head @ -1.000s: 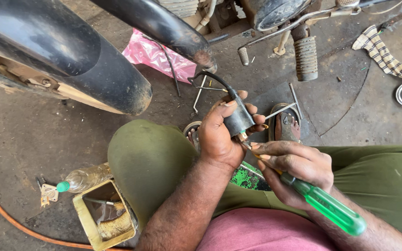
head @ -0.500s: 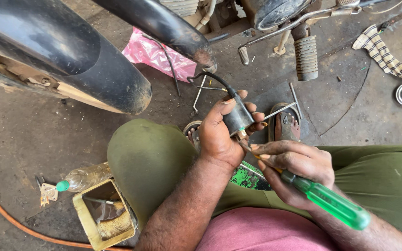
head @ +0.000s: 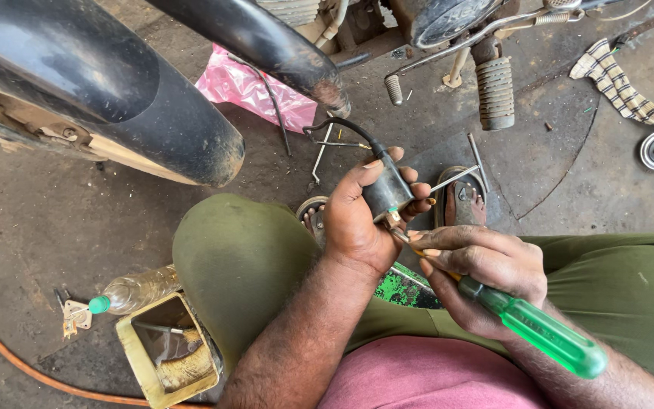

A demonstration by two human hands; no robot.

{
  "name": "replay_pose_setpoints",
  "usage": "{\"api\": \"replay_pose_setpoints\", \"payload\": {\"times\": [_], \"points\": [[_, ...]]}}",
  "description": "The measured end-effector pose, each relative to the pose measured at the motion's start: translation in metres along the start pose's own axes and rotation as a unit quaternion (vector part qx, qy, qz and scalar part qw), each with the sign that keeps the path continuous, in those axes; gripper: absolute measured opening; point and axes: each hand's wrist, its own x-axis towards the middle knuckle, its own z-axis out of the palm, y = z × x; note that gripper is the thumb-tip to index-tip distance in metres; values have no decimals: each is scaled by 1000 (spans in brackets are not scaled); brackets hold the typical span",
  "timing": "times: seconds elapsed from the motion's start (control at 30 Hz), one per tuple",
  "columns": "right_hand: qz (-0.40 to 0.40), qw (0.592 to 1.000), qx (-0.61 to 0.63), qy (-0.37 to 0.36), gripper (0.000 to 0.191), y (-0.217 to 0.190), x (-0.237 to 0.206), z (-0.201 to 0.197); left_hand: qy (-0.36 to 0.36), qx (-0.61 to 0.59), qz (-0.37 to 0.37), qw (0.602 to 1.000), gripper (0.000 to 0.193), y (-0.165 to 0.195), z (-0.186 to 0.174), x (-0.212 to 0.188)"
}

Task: The person uses a screwdriver to adjust a small cylindrical motorcycle part, likely a spark plug cap, while sitting on the floor. The person holds the part and turns the screwdriver to tighten or loosen a screw.

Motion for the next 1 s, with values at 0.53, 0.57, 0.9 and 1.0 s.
{"api": "replay_pose_setpoints", "payload": {"times": [0.53,0.57,0.9,1.0], "points": [[28,999,16,22,20,-2,-6,-2,9,-4,9,1000,40,1,-2,1],[25,999,16,27,21,-2,-6,-2,9,-5,10,1000,40,0,-2,1],[177,978,52,95,10,21,-6,-33,-31,-31,37,998,44,-7,11,-7],[234,943,179,158,9,25,-10,-43,3,5,20,1000,40,-16,13,-7]]}}
